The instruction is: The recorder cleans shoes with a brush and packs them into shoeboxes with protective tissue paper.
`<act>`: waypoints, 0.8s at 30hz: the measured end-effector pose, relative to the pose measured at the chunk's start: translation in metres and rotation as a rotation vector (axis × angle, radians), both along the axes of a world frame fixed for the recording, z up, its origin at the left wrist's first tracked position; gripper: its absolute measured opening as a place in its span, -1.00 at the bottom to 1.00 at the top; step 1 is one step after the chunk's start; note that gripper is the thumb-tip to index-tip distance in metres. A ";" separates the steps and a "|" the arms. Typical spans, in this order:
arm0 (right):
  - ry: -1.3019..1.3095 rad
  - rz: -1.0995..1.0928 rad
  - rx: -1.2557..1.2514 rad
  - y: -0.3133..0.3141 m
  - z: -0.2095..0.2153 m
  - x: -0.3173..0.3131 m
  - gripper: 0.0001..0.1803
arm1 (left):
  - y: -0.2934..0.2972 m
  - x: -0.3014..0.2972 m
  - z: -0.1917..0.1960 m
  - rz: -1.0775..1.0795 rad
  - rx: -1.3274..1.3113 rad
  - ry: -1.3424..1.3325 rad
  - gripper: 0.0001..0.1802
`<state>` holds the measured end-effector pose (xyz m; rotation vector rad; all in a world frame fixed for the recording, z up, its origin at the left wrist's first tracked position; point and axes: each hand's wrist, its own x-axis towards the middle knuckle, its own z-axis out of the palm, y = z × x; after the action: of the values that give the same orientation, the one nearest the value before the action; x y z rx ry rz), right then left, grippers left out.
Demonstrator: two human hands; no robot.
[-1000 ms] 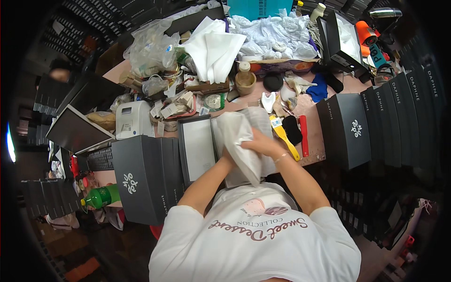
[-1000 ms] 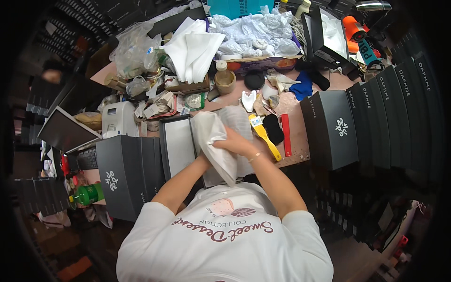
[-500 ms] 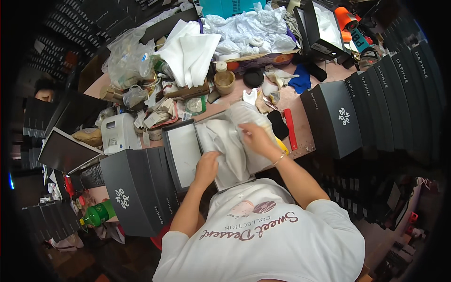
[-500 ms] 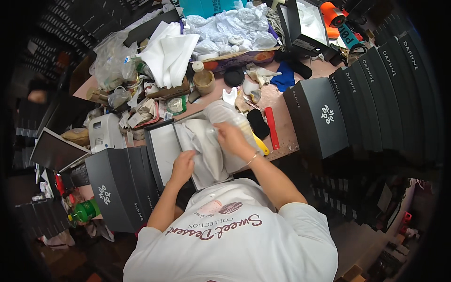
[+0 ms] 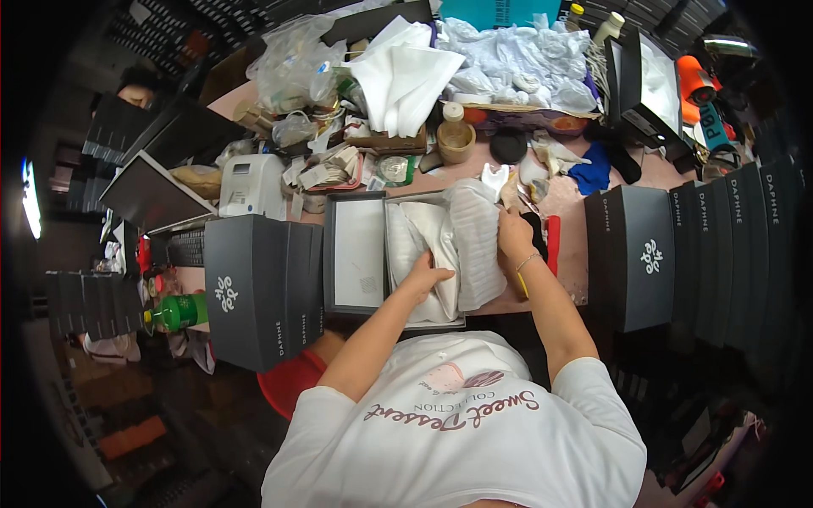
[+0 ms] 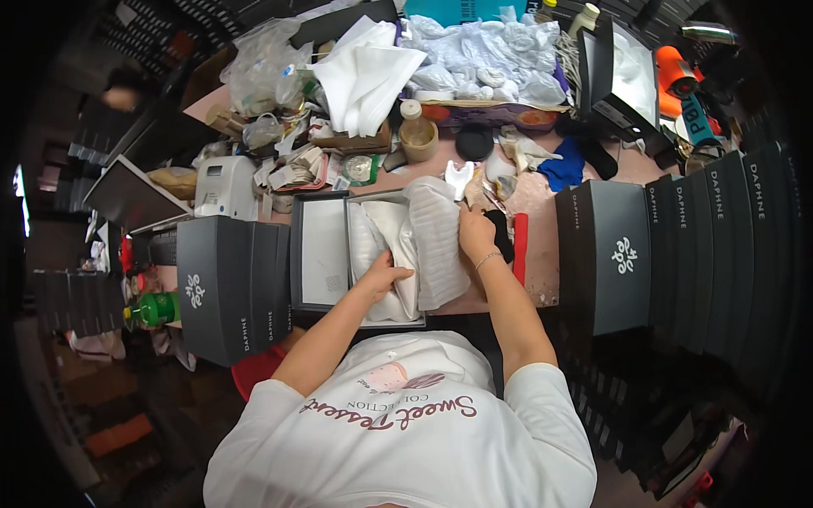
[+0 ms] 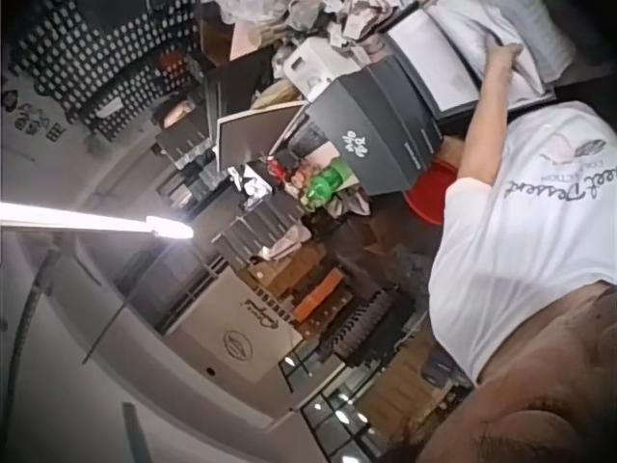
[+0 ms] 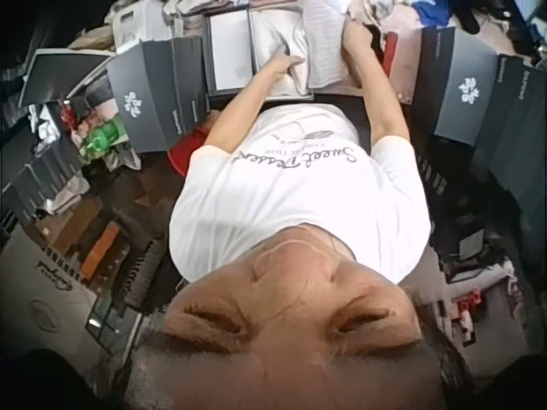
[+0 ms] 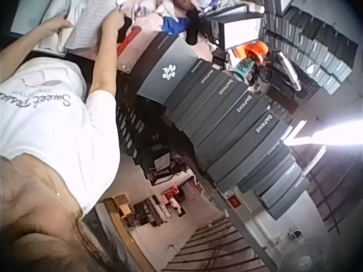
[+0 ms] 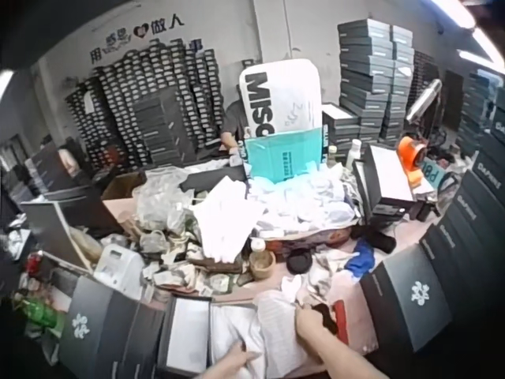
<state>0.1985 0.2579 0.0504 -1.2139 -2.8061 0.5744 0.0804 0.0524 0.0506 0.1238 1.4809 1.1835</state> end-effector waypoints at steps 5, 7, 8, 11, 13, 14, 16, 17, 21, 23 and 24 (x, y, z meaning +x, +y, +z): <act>0.241 -0.006 0.015 0.011 -0.017 0.019 -0.86 | 0.019 0.027 0.018 0.207 -0.041 0.123 -0.28; 0.609 -0.127 -0.065 0.020 0.009 0.031 -0.89 | 0.013 0.012 0.007 0.155 -0.039 -0.016 -0.31; 0.729 -0.188 -0.193 0.017 0.044 0.033 -0.88 | 0.014 0.009 0.004 0.186 -0.005 -0.078 -0.35; 0.820 -0.188 -0.431 -0.017 0.114 0.025 -0.86 | 0.007 0.007 -0.006 0.214 0.095 -0.199 -0.42; 0.761 -0.005 -0.428 -0.039 0.119 0.008 -0.82 | 0.010 0.007 -0.020 0.203 0.203 -0.192 -0.43; 0.759 0.103 -0.469 -0.051 0.109 -0.001 -0.78 | 0.014 0.008 -0.010 0.191 0.175 -0.230 -0.47; 0.746 0.249 -0.338 -0.072 0.117 -0.013 -0.74 | 0.002 0.012 -0.007 0.100 0.170 0.111 -0.51; 0.768 0.217 -0.303 -0.081 0.111 -0.012 -0.75 | -0.010 0.018 -0.008 0.053 0.161 0.278 -0.53; 0.073 0.209 -0.966 -0.083 0.117 0.056 -0.78 | -0.099 0.003 0.025 0.251 0.179 0.371 -0.74; -0.321 0.382 -1.012 -0.100 0.096 0.085 -0.75 | -0.128 -0.014 0.023 0.223 0.021 0.999 -0.62; -0.303 0.246 -0.981 -0.109 0.076 0.086 -0.74 | -0.139 -0.023 0.011 0.126 -0.066 1.014 -0.57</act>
<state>0.2847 0.1487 0.1263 -1.0616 -2.9697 2.1125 0.0576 -0.0867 0.0616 0.6679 2.4258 1.2243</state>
